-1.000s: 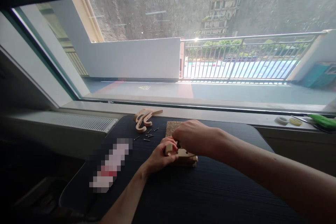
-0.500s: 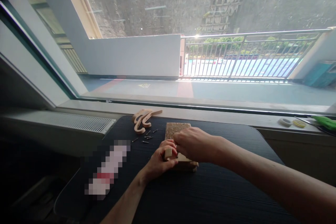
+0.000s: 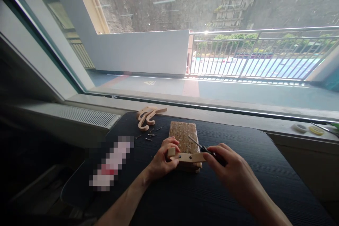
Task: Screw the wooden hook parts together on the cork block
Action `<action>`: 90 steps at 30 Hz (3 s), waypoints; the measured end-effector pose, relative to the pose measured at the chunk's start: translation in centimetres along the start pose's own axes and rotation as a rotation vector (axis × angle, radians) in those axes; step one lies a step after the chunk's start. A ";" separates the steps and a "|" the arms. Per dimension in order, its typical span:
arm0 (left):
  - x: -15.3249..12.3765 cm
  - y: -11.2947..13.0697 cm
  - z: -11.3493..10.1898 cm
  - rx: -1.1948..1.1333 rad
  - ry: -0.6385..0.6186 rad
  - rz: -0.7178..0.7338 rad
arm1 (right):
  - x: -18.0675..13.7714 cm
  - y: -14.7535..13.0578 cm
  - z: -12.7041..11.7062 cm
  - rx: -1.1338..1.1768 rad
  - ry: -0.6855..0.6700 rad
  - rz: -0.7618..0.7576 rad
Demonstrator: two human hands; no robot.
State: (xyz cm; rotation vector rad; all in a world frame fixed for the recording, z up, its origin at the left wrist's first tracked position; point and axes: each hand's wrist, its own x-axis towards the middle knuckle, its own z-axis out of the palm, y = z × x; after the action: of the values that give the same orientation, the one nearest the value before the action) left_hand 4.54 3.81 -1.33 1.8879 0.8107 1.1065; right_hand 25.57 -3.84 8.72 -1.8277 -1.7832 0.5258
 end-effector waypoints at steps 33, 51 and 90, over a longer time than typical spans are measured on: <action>-0.9 -1.4 0.3 0.038 0.043 0.046 | 9.9 0.8 3.0 0.490 -0.321 0.353; -1.0 -1.7 0.6 0.043 0.036 0.050 | 8.8 0.0 4.6 0.523 -0.563 0.281; -1.2 -1.4 0.3 0.015 0.027 0.062 | 5.5 -3.3 -2.0 -0.450 -0.482 -0.199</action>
State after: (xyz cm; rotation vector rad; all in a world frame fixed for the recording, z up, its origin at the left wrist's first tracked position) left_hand 4.15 3.44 -3.16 1.9262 0.7823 1.1689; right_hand 24.49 1.43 12.75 -1.8810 -2.5499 0.5516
